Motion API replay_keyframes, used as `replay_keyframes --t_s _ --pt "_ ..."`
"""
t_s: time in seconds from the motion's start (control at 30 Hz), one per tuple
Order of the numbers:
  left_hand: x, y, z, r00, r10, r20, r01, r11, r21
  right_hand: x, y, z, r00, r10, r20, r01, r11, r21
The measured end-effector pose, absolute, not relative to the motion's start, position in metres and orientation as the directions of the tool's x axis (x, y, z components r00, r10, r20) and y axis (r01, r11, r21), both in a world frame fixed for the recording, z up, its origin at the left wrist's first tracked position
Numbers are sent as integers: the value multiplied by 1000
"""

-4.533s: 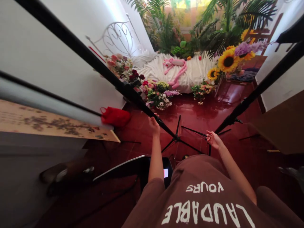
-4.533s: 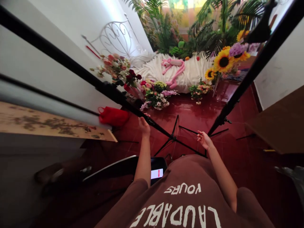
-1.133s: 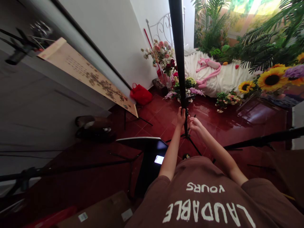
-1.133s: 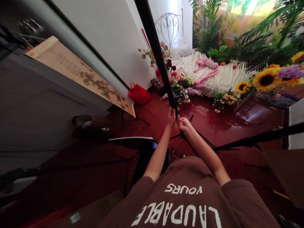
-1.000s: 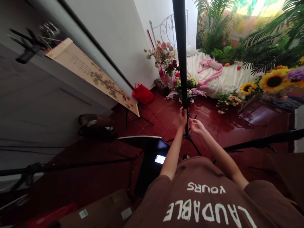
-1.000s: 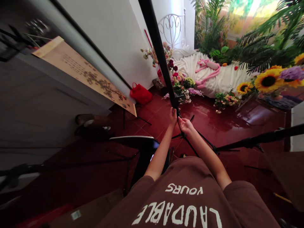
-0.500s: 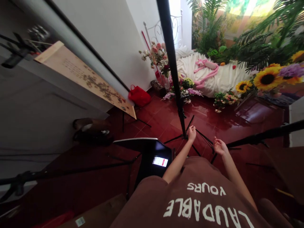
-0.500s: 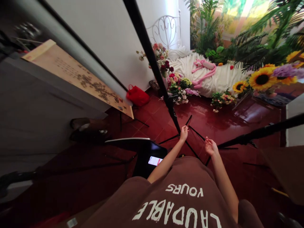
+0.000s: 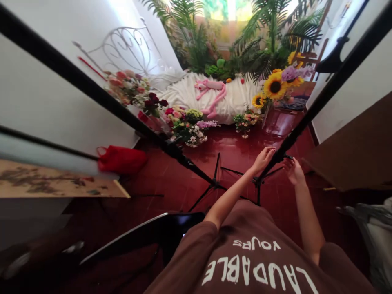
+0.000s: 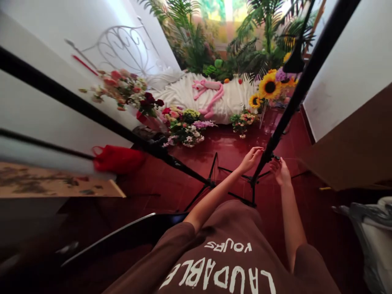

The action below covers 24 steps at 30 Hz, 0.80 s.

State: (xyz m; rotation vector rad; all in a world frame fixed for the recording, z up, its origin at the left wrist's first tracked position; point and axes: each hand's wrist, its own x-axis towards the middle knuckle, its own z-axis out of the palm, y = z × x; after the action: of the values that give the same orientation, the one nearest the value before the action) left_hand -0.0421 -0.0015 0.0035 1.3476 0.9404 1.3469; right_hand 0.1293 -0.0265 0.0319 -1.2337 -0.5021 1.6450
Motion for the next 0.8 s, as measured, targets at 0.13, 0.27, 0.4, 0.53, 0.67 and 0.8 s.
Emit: replay_keyframes --t_s 0.13,0.27,0.4,0.53,0.67,0.8 --pt "-10 2 14 140 952 273 -81 -264 961 145 -14 45 -12 883 -469 -246 -457 -855" --pt "-5 5 10 155 958 240 -92 -228 969 160 -4 49 -125 909 -399 -15 -403 -915" --pt "-6 7 7 175 960 219 -120 -200 972 172 2 43 -191 972 -133 150 -105 -983" --pt "-5 5 10 157 970 183 -163 -157 974 173 1 32 -139 962 236 507 274 -817" --pt "-3 3 13 144 975 172 -170 -146 975 169 -3 19 -146 864 481 715 428 -553" --pt "-2 5 17 125 970 208 -95 -196 976 167 -5 11 -127 829 545 759 435 -485"
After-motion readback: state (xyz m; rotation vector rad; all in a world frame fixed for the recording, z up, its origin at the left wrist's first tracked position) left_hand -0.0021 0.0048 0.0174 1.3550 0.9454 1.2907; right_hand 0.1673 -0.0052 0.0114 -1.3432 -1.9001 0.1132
